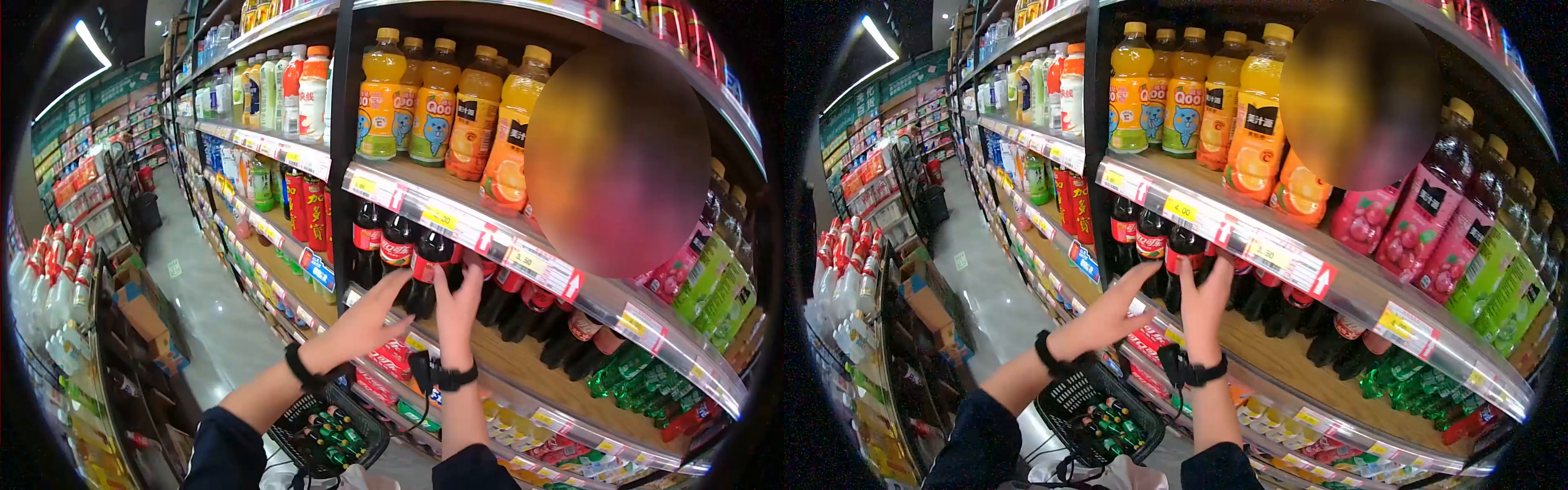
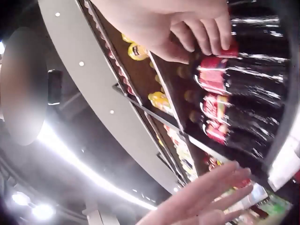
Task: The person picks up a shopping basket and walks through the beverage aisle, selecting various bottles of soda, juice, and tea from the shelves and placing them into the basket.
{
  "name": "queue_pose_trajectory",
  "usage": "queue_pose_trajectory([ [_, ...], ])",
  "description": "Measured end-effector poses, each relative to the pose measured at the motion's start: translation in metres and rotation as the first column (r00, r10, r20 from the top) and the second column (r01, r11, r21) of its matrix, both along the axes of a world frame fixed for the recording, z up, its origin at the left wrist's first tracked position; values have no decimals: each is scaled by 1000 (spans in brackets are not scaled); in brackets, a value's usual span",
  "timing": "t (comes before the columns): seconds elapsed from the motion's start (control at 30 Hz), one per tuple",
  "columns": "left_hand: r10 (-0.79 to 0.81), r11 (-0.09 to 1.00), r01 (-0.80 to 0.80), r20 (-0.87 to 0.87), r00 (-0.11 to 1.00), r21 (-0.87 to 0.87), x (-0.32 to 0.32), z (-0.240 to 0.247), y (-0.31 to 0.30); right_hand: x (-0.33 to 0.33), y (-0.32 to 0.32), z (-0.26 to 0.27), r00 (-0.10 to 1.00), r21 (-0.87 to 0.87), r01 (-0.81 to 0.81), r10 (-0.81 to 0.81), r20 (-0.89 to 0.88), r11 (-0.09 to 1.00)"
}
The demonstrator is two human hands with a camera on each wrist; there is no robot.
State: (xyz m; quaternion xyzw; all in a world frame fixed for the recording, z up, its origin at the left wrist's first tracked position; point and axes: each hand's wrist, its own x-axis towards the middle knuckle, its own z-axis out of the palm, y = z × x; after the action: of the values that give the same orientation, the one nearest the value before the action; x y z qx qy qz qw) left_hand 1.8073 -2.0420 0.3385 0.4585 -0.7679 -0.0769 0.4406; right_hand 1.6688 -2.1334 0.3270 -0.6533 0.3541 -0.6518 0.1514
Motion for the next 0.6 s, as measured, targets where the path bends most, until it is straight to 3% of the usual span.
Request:
queue_pose_trajectory([
  [0.03, -4, 1000, 3, -46, 999, -26, -7, 2, -15, 0, -2, 14, 994, 74, -78, 83, -65, 994],
  [0.07, 25, 1000, -26, -84, 996, -16, -14, 7, -23, 6, -17, 14, 989, 11, -130, 131, -66, 991],
  [0.17, 112, 993, -118, -200, 973, -19, -25, 6, -45, 17, -33, 16, 983, -145, 24, -50, -176, 989],
  [0.3, 138, 985, -160, -264, 955, -65, -26, -24, -59, 3, -29, 17, 951, -163, -7, -44, -307, 987],
  [0.4, 56, 998, -64, -284, 957, -19, -26, -34, -56, -12, 4, 25, 971, 36, -62, 69, -227, 997],
  [0.43, 19, 1000, -19, -302, 953, 3, -29, -30, -52, -17, 12, 22, 981, 25, -79, 82, -174, 997],
  [0.47, -34, 999, 40, -325, 945, 13, -30, -31, -54, -22, 20, 22, 976, 164, -149, 171, -132, 975],
  [0.53, -136, 987, 159, -371, 919, 31, -33, -34, -56, -29, 28, 12, 971, 191, -164, 192, -142, 968],
  [0.6, -156, 986, 163, -399, 903, -17, -36, -45, -56, -26, 24, -14, 910, 236, -410, 380, 164, 881],
])
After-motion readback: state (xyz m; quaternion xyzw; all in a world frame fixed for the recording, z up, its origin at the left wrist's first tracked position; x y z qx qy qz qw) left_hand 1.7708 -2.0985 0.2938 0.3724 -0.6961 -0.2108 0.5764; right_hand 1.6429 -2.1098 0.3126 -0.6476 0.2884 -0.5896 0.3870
